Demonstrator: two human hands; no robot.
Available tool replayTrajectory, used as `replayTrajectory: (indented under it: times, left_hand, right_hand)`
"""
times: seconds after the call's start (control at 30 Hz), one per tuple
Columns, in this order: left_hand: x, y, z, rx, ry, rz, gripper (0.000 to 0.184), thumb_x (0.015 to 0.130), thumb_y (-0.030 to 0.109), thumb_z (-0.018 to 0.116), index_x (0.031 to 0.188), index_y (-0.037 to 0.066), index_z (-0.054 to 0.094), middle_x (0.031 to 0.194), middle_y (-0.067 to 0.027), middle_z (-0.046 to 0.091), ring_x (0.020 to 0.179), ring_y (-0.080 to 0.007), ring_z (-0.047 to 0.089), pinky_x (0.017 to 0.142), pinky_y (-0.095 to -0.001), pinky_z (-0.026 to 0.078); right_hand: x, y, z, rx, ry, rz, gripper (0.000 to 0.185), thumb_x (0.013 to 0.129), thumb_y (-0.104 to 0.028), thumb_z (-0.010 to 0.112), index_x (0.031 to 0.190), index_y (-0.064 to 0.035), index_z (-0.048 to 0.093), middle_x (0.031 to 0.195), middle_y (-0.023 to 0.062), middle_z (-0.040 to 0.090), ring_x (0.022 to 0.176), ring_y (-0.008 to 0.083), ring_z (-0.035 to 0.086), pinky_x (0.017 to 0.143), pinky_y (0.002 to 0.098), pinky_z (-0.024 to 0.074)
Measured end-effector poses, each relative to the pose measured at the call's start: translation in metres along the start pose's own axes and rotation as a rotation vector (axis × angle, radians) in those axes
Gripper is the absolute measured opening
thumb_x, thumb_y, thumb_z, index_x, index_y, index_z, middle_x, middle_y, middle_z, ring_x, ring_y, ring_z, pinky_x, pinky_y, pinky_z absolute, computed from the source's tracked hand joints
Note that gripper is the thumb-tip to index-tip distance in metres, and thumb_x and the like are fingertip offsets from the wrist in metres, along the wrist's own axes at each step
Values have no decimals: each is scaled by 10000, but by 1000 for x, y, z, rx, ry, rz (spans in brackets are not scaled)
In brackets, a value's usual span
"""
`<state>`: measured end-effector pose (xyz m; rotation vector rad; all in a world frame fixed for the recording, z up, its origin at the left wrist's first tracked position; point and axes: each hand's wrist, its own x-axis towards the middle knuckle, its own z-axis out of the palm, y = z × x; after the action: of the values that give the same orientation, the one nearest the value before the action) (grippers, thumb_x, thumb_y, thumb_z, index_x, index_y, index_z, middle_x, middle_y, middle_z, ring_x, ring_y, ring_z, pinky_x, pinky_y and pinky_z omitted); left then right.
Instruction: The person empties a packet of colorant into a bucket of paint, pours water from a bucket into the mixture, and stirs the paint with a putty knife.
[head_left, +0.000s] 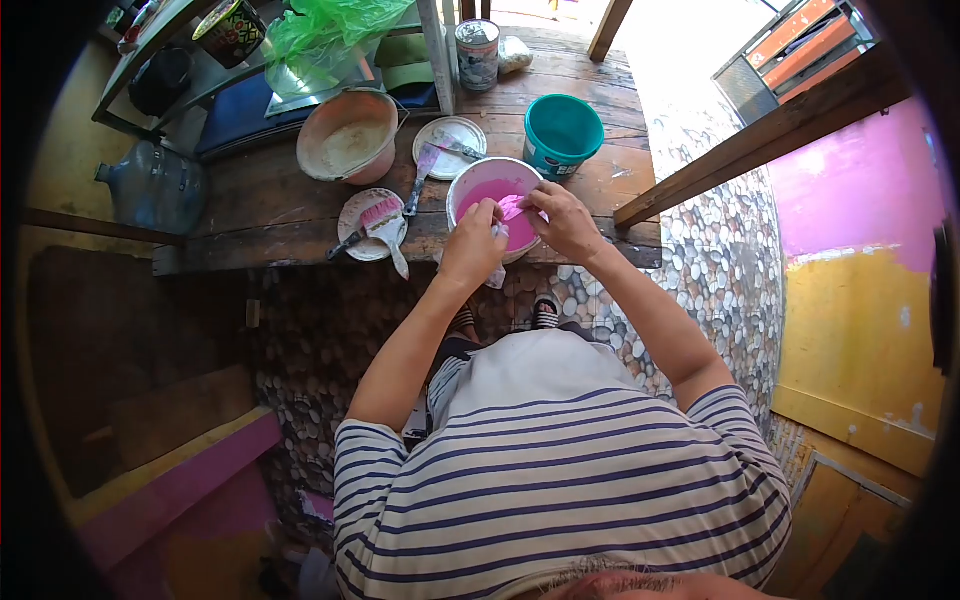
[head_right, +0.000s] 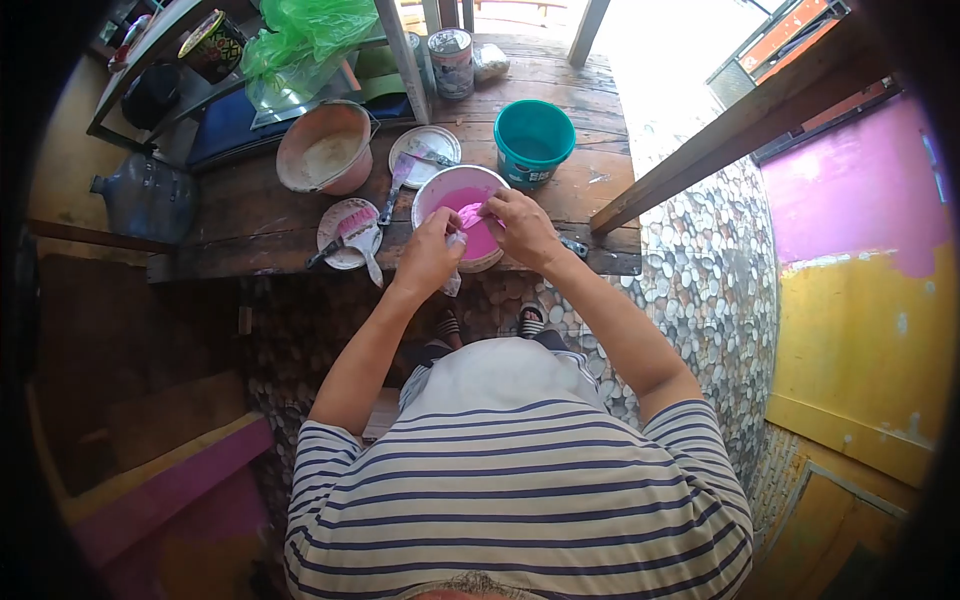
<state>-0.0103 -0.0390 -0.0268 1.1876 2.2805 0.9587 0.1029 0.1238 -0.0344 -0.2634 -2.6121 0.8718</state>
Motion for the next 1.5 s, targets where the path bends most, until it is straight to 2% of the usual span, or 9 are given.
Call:
replayTrajectory:
  times: [0.03,0.13,0.43,0.5,0.73,0.8,1.13,1.33,1.5]
  left_hand:
    - [1,3,-1,55,27,5,247,855,138,654,1058,21,577,1031,-167,605,962,-356,626,850,-444,505]
    - [1,12,-5,337,102,130,253,863,145,651,1080,28,595,999,-164,614,974,-362,627,850,-454,503]
    - [25,6,-21,369,123,161,168,890,141,611,1010,48,683,991,-162,613,976,-360,615,849,-457,499]
    - [26,7,-24,420,129,174,176,889,135,610,1022,48,685,994,-162,616,964,-364,617,848,-454,500]
    - [29,23,-40,333,103,140,170,890,139,614,1016,41,673,1013,-139,628,971,-351,620,831,-446,495]
    - [30,25,-45,315,117,164,169,895,145,613,1014,40,669,1009,-134,630,973,-347,620,828,-445,495]
    - [32,27,-47,391,125,274,162,909,191,613,971,46,644,963,-122,627,953,-333,615,809,-449,492]
    - [40,13,-49,403,143,307,149,915,190,607,959,50,632,954,-119,625,951,-332,615,802,-447,494]
    - [42,6,-54,379,134,286,143,914,188,608,961,55,634,955,-118,626,943,-337,617,801,-451,496]
  right_hand:
    - [-1,3,1,13,2,-8,179,798,-58,656,974,-48,686,968,135,627,952,342,618,851,427,510]
    - [3,13,2,31,1,-54,199,796,-61,657,993,-40,677,953,143,627,948,350,611,848,434,505]
    - [22,14,1,210,-6,-217,201,819,-88,663,1010,-25,652,950,163,625,951,354,609,842,429,497]
    - [28,13,5,148,50,-345,196,837,-127,674,1005,-29,652,953,166,631,947,355,610,831,434,498]
    - [48,19,8,38,-84,-398,208,870,-169,671,1027,-36,647,971,164,637,932,357,616,814,444,501]
    - [46,17,11,99,85,-475,177,881,-169,663,992,-31,650,967,159,641,901,357,626,804,446,508]
    - [37,43,9,-127,29,-424,135,829,-150,681,897,-45,630,926,107,627,916,305,619,787,395,527]
    - [33,53,15,-131,97,-472,235,814,-70,634,1046,-34,641,966,102,601,949,279,603,830,387,526]
    - [24,65,19,-78,-2,-364,250,836,-55,599,1083,-39,634,956,144,581,897,318,627,749,407,536]
